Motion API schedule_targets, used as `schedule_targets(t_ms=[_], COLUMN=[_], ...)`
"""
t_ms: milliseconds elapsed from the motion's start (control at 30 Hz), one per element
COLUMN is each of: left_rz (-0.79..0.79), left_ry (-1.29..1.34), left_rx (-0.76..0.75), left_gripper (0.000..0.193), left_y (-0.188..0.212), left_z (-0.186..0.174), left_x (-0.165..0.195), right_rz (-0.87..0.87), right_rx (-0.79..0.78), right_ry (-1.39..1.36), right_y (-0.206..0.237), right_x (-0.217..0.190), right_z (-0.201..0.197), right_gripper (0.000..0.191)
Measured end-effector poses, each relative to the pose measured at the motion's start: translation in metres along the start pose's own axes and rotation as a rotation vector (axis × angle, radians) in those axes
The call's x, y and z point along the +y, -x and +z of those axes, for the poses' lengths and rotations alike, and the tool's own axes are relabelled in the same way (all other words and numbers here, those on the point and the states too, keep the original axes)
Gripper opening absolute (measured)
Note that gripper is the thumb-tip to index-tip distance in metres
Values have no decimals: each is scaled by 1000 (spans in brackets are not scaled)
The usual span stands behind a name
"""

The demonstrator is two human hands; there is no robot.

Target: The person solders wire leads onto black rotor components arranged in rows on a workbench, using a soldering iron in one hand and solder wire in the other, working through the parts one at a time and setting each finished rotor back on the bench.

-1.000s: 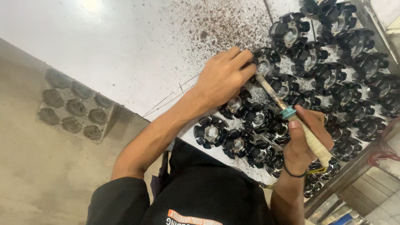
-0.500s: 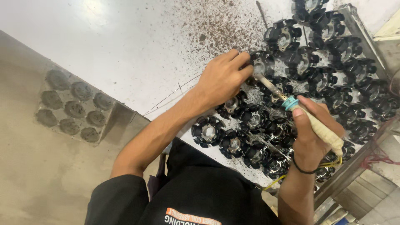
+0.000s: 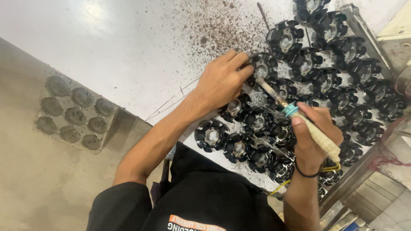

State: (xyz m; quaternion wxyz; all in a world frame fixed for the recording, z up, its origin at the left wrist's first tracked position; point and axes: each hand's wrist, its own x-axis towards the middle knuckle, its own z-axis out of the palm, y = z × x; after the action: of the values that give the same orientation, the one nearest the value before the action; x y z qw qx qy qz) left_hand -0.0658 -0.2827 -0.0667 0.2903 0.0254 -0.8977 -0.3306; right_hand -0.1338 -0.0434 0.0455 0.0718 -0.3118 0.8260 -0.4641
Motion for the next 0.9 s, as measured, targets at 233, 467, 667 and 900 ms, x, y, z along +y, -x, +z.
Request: schedule_targets(t_ms=[233,467,667,900], left_rz=[6,2,0,60], left_ry=[12,-14,61,-274], left_rx=[-24,-74,74,580], left_gripper=[23,24,30,15], left_y=[1,4,2,-56], left_z=[3,6,-5,-128], left_x=[4,3,13,36], right_rz=[-144,-224,-193,42], right_rx=[-107,-167,-174,212], right_ry=[169,281,299,-217], right_y=[-10,-22,-20,-18], right_x=[-16,-30,-27,19], right_z=[-1,0,-11,-17], right_gripper=[23,23,23,29])
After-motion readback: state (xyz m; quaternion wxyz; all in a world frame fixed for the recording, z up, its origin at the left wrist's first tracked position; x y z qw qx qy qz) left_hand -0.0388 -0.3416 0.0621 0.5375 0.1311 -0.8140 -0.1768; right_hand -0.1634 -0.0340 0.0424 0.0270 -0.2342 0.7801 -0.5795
